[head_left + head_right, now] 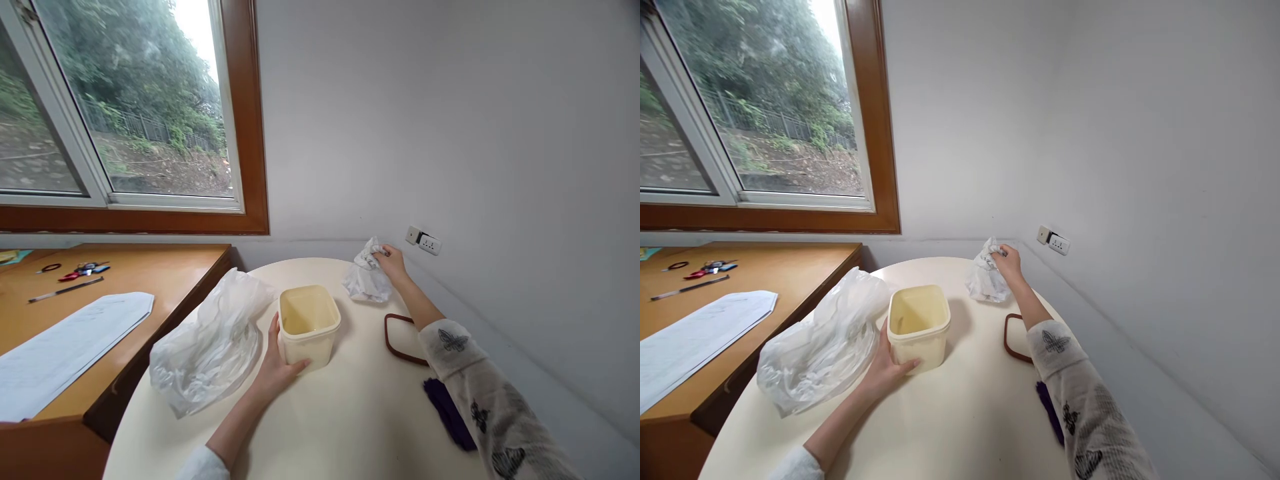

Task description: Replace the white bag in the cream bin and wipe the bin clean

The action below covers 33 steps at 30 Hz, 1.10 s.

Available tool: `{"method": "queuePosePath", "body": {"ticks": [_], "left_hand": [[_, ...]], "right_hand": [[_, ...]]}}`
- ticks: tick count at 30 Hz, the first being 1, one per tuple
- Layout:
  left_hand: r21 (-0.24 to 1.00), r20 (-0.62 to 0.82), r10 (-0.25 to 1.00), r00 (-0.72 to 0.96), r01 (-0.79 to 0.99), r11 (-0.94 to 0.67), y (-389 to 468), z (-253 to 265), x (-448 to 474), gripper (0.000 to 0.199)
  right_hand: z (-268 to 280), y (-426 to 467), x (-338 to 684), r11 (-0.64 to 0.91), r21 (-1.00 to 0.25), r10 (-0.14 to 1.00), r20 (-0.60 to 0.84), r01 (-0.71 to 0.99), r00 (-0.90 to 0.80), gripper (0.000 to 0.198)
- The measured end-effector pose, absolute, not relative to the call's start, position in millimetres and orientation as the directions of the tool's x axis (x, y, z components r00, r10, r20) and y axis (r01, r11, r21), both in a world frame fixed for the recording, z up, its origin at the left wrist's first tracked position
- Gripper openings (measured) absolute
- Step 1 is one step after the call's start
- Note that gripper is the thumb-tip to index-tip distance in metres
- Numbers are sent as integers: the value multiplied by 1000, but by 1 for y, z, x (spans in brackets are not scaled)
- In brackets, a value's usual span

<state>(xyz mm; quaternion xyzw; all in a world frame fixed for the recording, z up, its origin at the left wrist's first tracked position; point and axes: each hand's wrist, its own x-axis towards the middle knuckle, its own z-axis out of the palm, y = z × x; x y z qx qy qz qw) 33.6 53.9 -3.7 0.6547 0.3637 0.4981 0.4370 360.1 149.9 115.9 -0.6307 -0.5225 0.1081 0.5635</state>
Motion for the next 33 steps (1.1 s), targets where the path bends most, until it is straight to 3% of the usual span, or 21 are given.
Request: {"method": "queuePosePath", "body": {"ticks": [11,16,20,23,26,29,33], "left_hand": [[905,383,896,226,103,-413,52,2,27,102],[891,363,907,215,204,-405,42,1,17,101],[873,355,914,198,279,-400,26,1,1,98],[761,527,843,102,384,-522,9,13,-9,79],[633,674,734,85,446,-633,-10,30,-10,39],[664,568,781,258,418,-620,-27,45,3,14],[781,351,850,393,378,-497,-41,52,31,25]], "right_hand": [[151,38,332,274,-880,896,381,389,230,15],[150,-6,323,210,-931,969,240,299,66,10],[149,-31,317,135,-938,990,112,319,-87,8],[148,-43,311,150,-917,981,89,370,-175,7],[144,-50,299,232,-895,959,145,382,-243,9],[134,-56,281,378,-859,913,284,345,-292,9],[106,-65,253,491,-796,861,384,354,-333,18]]}}
